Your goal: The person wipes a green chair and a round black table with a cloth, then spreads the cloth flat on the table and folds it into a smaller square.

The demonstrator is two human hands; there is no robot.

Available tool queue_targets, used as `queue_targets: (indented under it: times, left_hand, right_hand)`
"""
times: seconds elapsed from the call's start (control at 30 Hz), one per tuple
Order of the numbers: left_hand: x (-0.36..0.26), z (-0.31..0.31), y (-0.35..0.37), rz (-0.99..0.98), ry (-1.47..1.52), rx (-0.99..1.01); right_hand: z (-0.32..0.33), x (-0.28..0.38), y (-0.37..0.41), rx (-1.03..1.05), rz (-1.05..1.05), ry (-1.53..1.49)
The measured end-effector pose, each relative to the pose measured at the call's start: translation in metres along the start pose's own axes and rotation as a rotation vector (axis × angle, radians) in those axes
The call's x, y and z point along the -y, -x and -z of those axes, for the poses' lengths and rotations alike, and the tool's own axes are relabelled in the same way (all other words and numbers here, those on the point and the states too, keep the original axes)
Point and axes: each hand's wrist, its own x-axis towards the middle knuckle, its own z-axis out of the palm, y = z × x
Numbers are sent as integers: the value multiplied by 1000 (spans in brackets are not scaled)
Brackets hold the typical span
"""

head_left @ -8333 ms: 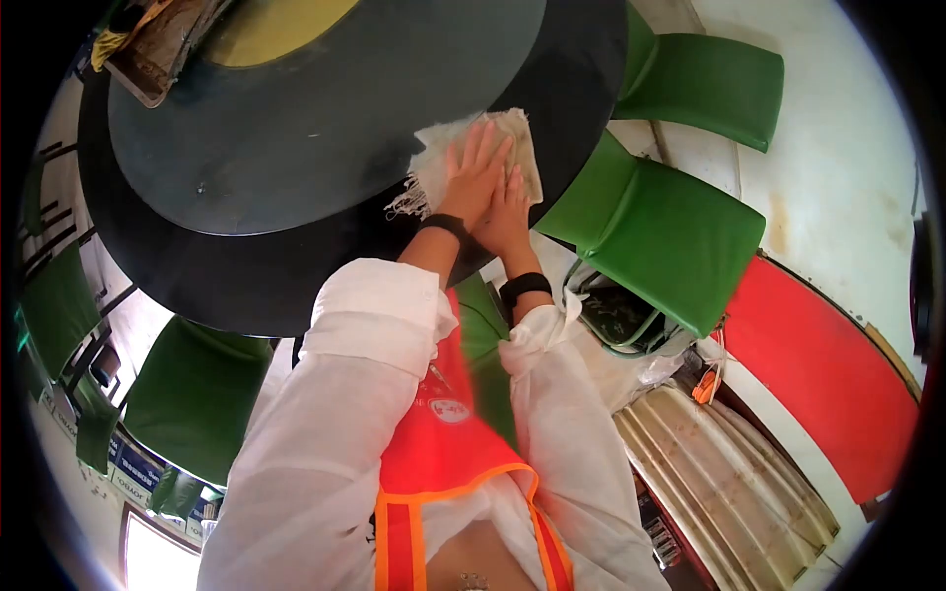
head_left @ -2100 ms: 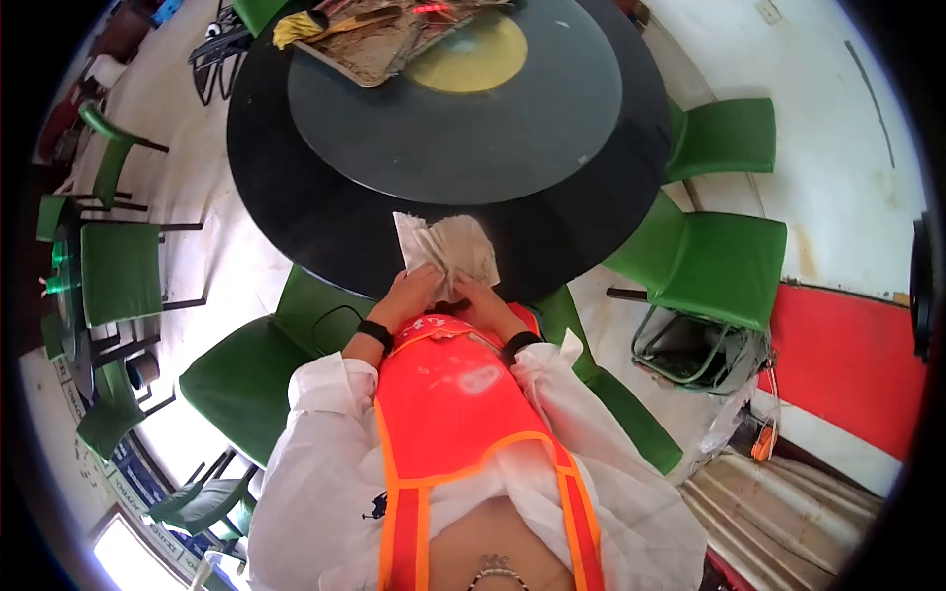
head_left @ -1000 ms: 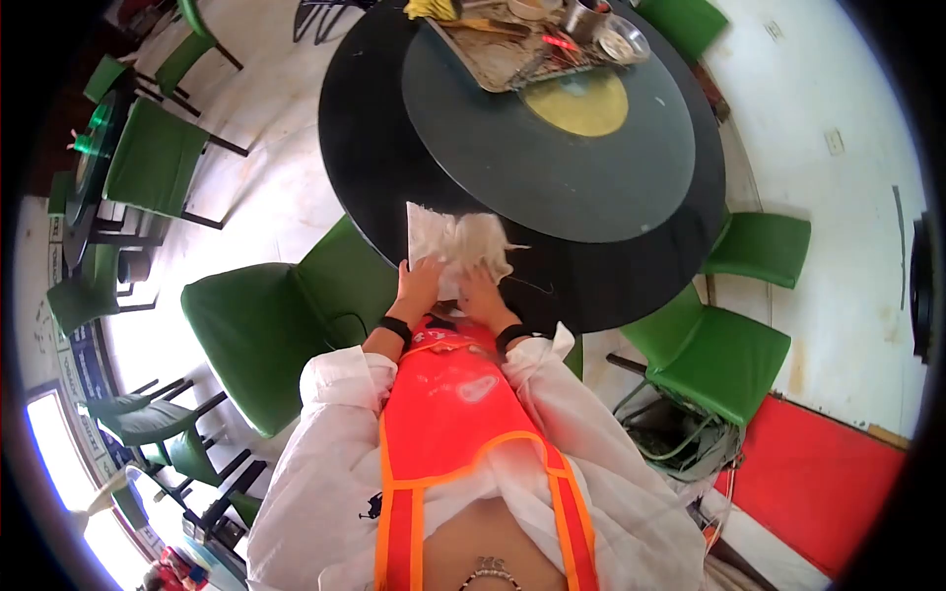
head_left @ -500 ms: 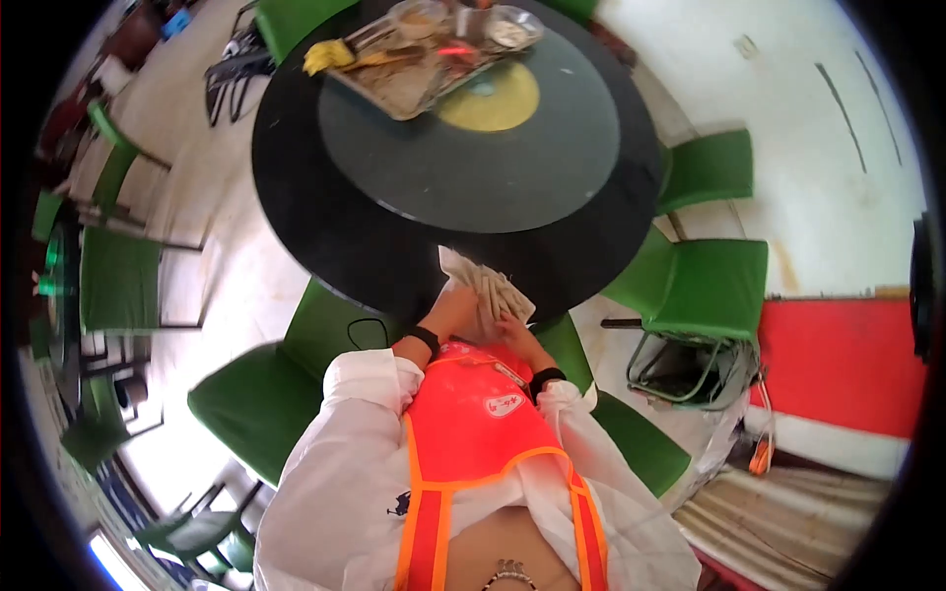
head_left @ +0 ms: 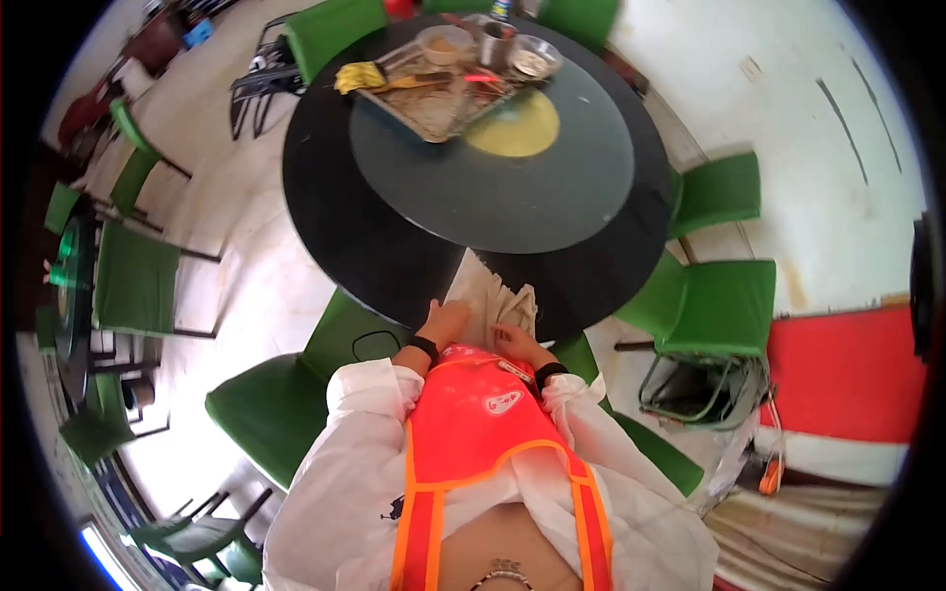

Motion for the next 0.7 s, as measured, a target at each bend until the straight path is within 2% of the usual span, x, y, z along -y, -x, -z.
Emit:
queue_targets:
  times: [0.07, 0.13, 0.2, 0.23, 0.33, 0.43, 0.5, 0.57, 0.6, 0.63, 0.67, 0.7]
  left_hand:
    - [17, -2, 21, 92, 39, -37]
    - [32, -6, 45, 227, -161, -258]
    - [49, -17, 57, 340, -161, -266]
    - [57, -18, 62, 417, -179, -269]
    - [66, -24, 73, 481, -130, -266]
    - [69, -19, 68, 446, -116, -236]
    - [65, -12, 57, 444, -50, -192]
    - [61, -7, 46, 365, -40, -191]
    - [47, 10, 46, 387, 7, -173]
    - [35, 20, 40, 406, 50, -154]
    - [32, 11, 28, 326, 2, -203]
    - [25, 10, 14, 261, -43, -169]
  right_hand:
    - [-3, 23, -17, 48, 122, 30]
    - [-12, 40, -37, 103, 240, 54]
    - [-25, 50, -57, 238, 375, 126]
    - [-30, 55, -64, 264, 393, 138]
    - [-39, 66, -75, 292, 440, 269]
    - [-33, 73, -66, 228, 378, 193]
    - [-22, 76, -48, 83, 295, 375]
    - [-5, 83, -14, -37, 225, 373]
    - [-3, 79, -1, -129, 184, 404]
    - [-7, 62, 6, -180, 151, 352]
    - [-15, 36, 8, -295, 85, 351]
    - [-26, 11, 12, -406, 6, 351]
